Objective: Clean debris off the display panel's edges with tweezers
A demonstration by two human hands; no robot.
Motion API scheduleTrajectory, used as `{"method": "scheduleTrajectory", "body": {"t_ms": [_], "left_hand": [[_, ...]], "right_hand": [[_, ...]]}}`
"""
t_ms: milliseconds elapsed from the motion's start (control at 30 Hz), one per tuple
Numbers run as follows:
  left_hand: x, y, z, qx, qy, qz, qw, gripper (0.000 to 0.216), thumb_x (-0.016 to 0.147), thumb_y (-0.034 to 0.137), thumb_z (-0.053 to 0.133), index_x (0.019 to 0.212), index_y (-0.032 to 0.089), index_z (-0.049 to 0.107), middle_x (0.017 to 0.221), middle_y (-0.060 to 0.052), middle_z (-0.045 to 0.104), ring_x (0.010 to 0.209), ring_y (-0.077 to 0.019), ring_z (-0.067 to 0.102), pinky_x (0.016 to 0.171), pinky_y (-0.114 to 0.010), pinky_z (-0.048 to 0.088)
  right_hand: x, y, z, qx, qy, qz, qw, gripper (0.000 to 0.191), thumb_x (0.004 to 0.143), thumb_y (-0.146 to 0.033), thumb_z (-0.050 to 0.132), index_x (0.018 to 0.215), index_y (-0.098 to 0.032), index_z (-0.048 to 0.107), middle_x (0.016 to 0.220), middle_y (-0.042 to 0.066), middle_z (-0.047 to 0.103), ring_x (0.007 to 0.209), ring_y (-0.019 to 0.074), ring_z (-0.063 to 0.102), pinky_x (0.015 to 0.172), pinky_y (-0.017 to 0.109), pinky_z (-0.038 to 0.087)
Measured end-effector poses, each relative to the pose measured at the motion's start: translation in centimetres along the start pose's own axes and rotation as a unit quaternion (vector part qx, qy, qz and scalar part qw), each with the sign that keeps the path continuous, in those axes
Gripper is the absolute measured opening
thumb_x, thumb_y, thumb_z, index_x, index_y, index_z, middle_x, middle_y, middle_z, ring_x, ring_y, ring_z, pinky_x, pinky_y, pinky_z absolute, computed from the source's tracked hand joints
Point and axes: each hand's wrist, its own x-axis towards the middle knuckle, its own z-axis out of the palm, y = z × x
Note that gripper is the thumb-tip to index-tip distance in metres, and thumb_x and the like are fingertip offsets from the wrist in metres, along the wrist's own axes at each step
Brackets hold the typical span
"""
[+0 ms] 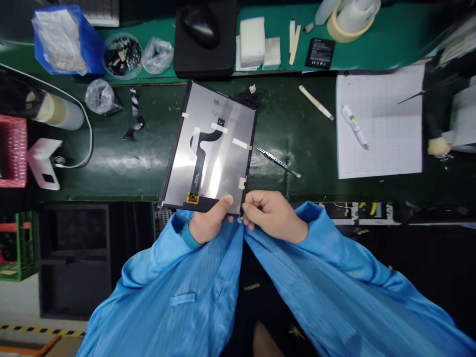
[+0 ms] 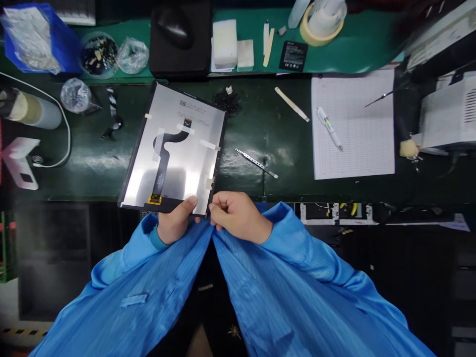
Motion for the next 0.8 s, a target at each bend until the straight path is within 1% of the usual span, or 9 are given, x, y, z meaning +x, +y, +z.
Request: {"method": "scheduleTrajectory", "body": {"t_ms": [67,167,333,467,533,667,733,800], "left_hand": [[0.0,0.1,0.0,-0.002,0.005,0.003,1.000,0.046,0.098,0.041,0.059,0.057,0.020,0.061,0.053,0.003,0.062,0.050,-0.0120,0.057,0.057,-0.028,0.051],[-0.2,0.1,0.0,0.005,0.012,-0.005,1.000,0.046,0.097,0.040,0.060,0.056,0.020,0.061,0.052,0.003,0.062,0.049,-0.0122,0.057,0.057,-0.028,0.052],[-0.3,0.0,0.0,0.009,-0.001,-0.015,1.000,0.049,0.098,0.042,0.058,0.054,0.021,0.058,0.053,0.002,0.060,0.052,-0.0137,0.057,0.062,-0.031,0.052],[-0.1,0.2,0.1,0.024,-0.004,-0.031,0.999,0.050,0.097,0.046,0.057,0.054,0.021,0.056,0.053,0.002,0.059,0.052,-0.0137,0.057,0.062,-0.030,0.052],[-0.1,0.3,0.1,0.020,-0.001,-0.034,0.999,0.052,0.097,0.047,0.056,0.053,0.021,0.056,0.051,0.002,0.058,0.050,-0.0130,0.056,0.060,-0.029,0.052],[0.0,0.3,0.2,0.000,0.007,-0.038,0.999,0.049,0.095,0.047,0.058,0.054,0.021,0.057,0.050,0.002,0.057,0.048,-0.0133,0.055,0.055,-0.029,0.051],[0.0,0.4,0.3,-0.004,0.007,-0.033,0.999,0.048,0.095,0.044,0.059,0.054,0.021,0.058,0.049,0.003,0.058,0.048,-0.0132,0.056,0.056,-0.029,0.052],[0.0,0.5,0.3,-0.004,0.007,-0.028,1.000,0.048,0.096,0.042,0.059,0.052,0.021,0.057,0.049,0.003,0.057,0.047,-0.0126,0.055,0.056,-0.029,0.052]], "right_hand": [[0.0,-0.2,-0.3,0.021,-0.028,0.002,0.999,0.023,0.087,-0.028,0.056,0.066,-0.020,0.058,0.058,0.000,0.067,0.048,0.0112,0.059,0.052,0.024,0.046],[0.0,-0.3,-0.5,0.027,-0.035,0.005,0.999,0.018,0.084,-0.027,0.060,0.067,-0.020,0.057,0.058,-0.001,0.066,0.048,0.0111,0.058,0.052,0.023,0.046],[0.0,0.3,0.2,-0.016,0.016,-0.005,1.000,0.016,0.077,-0.023,0.060,0.063,-0.022,0.051,0.048,-0.005,0.058,0.042,0.0094,0.051,0.047,0.022,0.039],[0.0,0.7,0.5,-0.055,0.043,-0.010,0.998,0.020,0.079,-0.024,0.058,0.062,-0.023,0.049,0.047,-0.005,0.058,0.043,0.0099,0.051,0.047,0.022,0.038],[0.0,0.5,0.2,-0.049,0.032,-0.007,0.998,0.022,0.082,-0.026,0.057,0.062,-0.022,0.050,0.049,-0.003,0.061,0.044,0.0104,0.053,0.049,0.022,0.041],[0.0,-0.4,-0.7,0.000,-0.034,-0.007,0.999,0.023,0.087,-0.029,0.057,0.065,-0.020,0.056,0.057,-0.001,0.066,0.048,0.0108,0.059,0.053,0.023,0.047],[0.0,-0.6,-1.0,0.013,-0.048,-0.002,0.999,0.021,0.086,-0.029,0.060,0.066,-0.020,0.057,0.058,-0.001,0.066,0.049,0.0107,0.059,0.052,0.022,0.047],[0.0,-0.5,-0.9,0.011,-0.041,0.002,0.999,0.019,0.082,-0.028,0.061,0.066,-0.020,0.055,0.055,-0.002,0.064,0.047,0.0102,0.058,0.050,0.022,0.045]]}}
